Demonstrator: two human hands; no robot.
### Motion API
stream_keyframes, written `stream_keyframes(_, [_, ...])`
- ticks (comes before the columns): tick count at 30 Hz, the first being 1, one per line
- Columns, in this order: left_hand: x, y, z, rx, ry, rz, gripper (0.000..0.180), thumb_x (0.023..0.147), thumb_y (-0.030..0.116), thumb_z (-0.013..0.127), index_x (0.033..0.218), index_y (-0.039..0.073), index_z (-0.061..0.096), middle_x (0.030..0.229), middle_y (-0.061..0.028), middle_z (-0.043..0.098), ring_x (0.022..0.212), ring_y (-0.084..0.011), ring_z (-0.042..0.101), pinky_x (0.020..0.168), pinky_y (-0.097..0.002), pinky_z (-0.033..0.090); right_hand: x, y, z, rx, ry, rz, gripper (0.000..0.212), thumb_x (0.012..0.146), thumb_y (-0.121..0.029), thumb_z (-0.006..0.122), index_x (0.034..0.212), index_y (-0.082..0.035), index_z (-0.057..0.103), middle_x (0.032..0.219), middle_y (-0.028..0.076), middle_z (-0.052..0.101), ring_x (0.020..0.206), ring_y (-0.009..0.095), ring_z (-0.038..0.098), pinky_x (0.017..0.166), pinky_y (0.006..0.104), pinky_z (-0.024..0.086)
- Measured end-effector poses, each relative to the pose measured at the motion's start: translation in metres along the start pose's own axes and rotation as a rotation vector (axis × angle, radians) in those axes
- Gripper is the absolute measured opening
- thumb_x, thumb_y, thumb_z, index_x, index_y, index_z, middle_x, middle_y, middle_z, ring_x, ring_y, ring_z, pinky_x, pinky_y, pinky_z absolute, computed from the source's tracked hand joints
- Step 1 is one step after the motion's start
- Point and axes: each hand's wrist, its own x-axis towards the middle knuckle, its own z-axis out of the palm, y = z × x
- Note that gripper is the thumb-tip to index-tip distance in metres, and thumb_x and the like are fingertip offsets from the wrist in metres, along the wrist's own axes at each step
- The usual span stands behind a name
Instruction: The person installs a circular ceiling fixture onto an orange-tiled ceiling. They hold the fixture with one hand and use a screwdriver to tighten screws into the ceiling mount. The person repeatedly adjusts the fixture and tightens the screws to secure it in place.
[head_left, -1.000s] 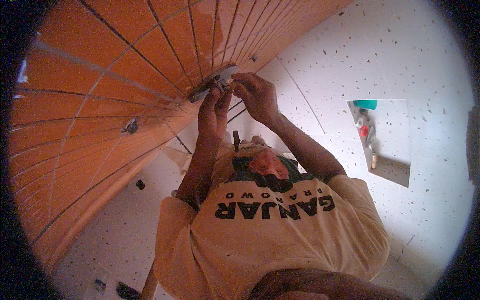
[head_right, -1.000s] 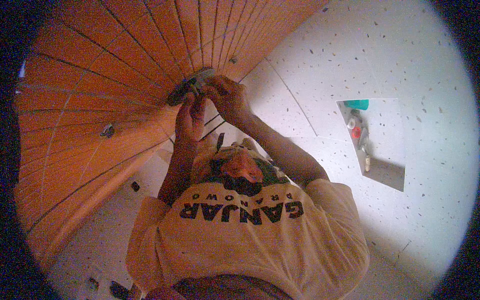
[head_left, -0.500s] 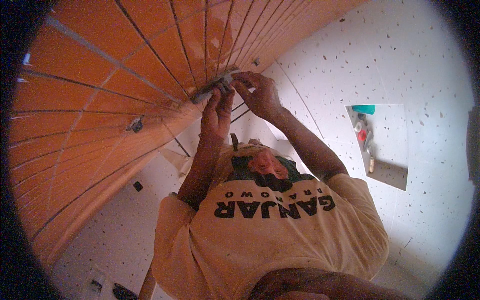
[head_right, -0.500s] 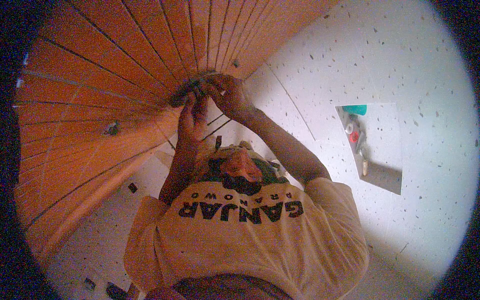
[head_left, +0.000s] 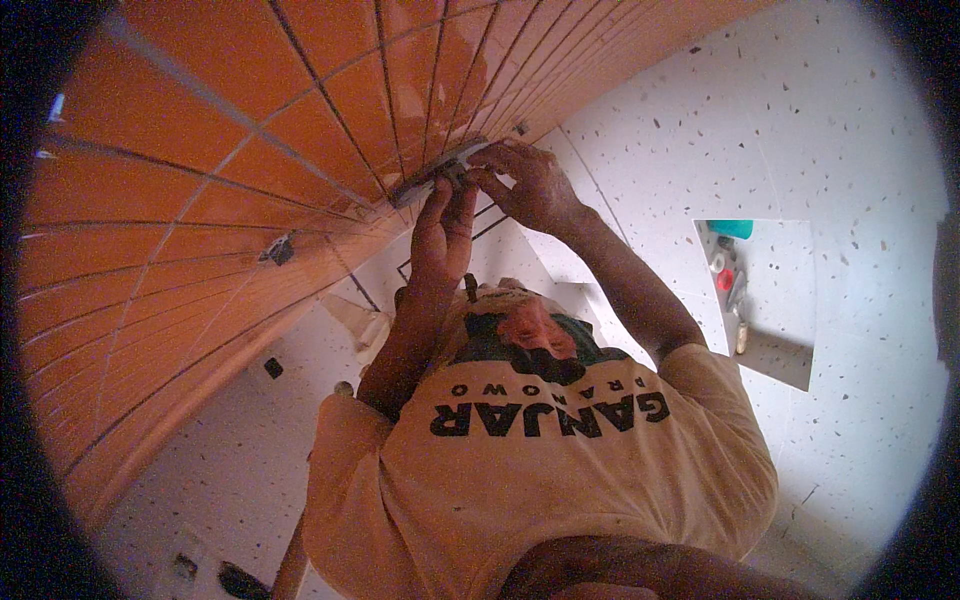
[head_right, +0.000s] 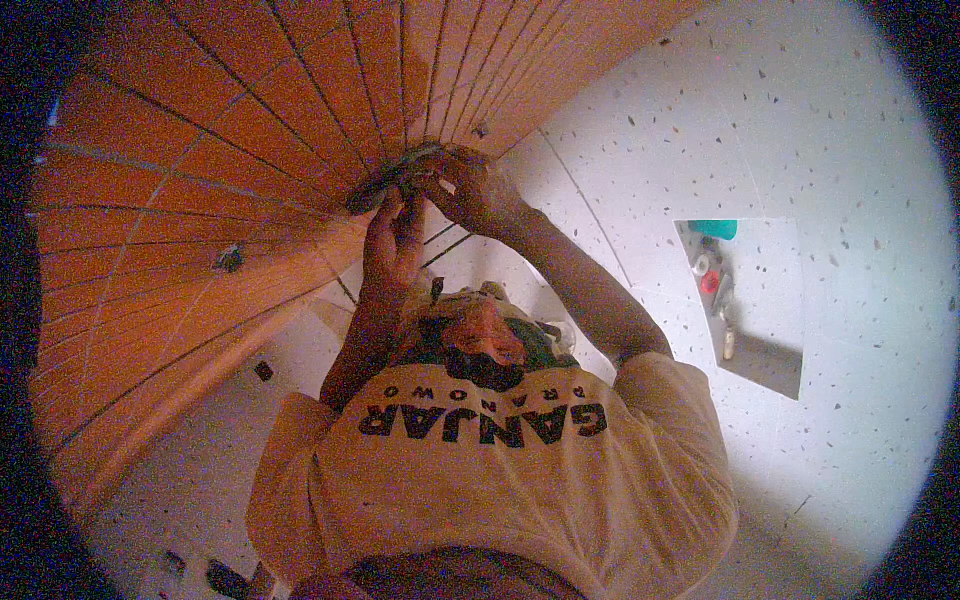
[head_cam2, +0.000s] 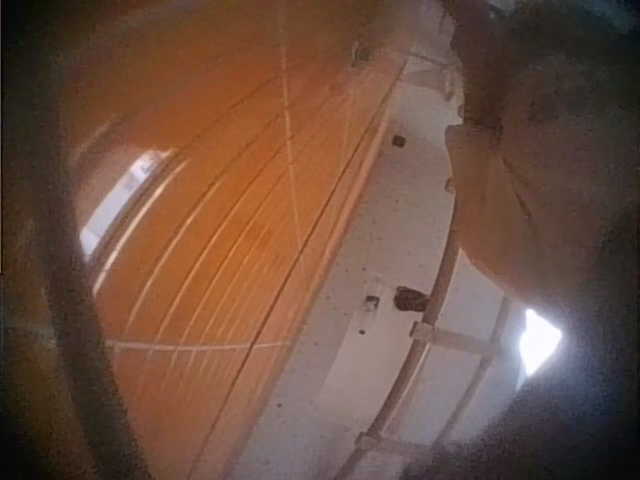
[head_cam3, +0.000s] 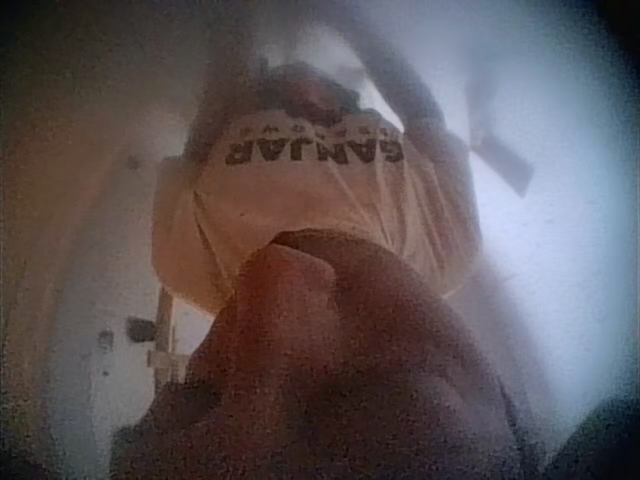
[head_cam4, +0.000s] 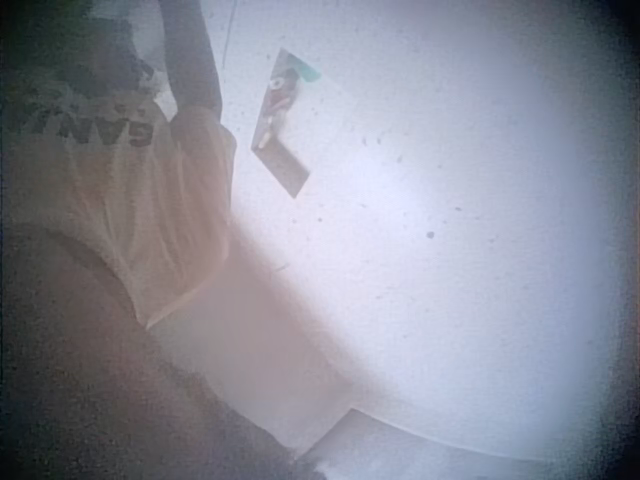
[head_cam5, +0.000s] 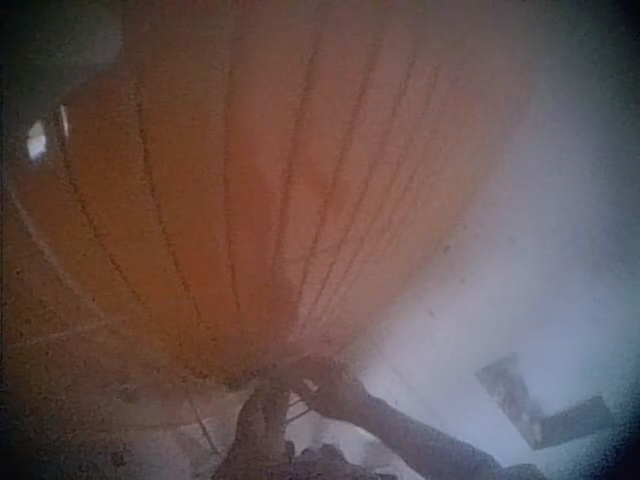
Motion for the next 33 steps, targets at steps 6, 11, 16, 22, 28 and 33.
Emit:
stream_keyframes(6, [0.002,0.001,0.003,-0.294,0.069,-0.071,0.025,0.092,0.010,0.058,0.113,-0.003,0.054,0.116,-0.0129,0.059,0.111,-0.0237,0.056,0.101,-0.0357,0.047,0.011,-0.009,-0.009,-0.008,-0.043,-0.034,0.014,0.085,-0.014,0.066,0.096,-0.006,0.066,0.095,0.011,0.066,0.088,0.029,0.064,0.077,0.0374,0.053])
stream_keyframes(11, [0.002,0.000,0.006,-0.341,0.045,-0.033,0.023,0.092,0.008,0.057,0.112,-0.002,0.055,0.113,-0.0123,0.060,0.109,-0.0236,0.057,0.099,-0.0374,0.048,0.010,0.010,-0.004,-0.126,-0.045,-0.186,0.012,0.084,-0.013,0.066,0.094,-0.006,0.066,0.095,0.009,0.066,0.089,0.028,0.064,0.077,0.0375,0.053])
stream_keyframes(16, [0.007,-0.006,0.000,-0.280,0.064,0.009,0.023,0.090,0.007,0.058,0.111,-0.001,0.056,0.112,-0.0113,0.060,0.108,-0.0227,0.058,0.100,-0.0387,0.047,0.008,0.013,-0.010,-0.172,-0.114,-0.149,0.012,0.084,-0.013,0.065,0.094,-0.006,0.067,0.094,0.009,0.067,0.089,0.028,0.064,0.077,0.0377,0.053])
stream_keyframes(22, [0.009,-0.006,0.001,-0.327,0.065,0.004,0.024,0.090,0.008,0.059,0.111,-0.002,0.055,0.110,-0.0117,0.060,0.106,-0.0231,0.058,0.100,-0.0386,0.047,0.005,0.015,-0.005,-0.159,-0.165,-0.071,0.013,0.086,-0.014,0.062,0.096,-0.005,0.067,0.097,0.011,0.067,0.090,0.030,0.064,0.079,0.0384,0.052])
stream_keyframes(28, [0.006,-0.003,0.005,-0.321,0.121,0.003,0.025,0.090,0.007,0.059,0.112,-0.003,0.054,0.109,-0.0132,0.060,0.105,-0.0249,0.058,0.099,-0.0365,0.048,0.014,0.007,-0.006,-0.171,-0.185,-0.084,0.019,0.088,-0.018,0.059,0.104,-0.009,0.066,0.104,0.013,0.066,0.093,0.031,0.064,0.083,0.0436,0.049])
stream_keyframes(33, [0.004,0.003,0.002,-0.271,0.145,-0.015,0.026,0.090,0.008,0.059,0.112,-0.004,0.054,0.109,-0.0142,0.060,0.106,-0.0256,0.058,0.098,-0.0356,0.048,0.016,0.009,-0.001,-0.163,-0.185,-0.127,0.018,0.087,-0.015,0.062,0.101,-0.005,0.066,0.100,0.013,0.067,0.091,0.032,0.064,0.081,0.0407,0.052])
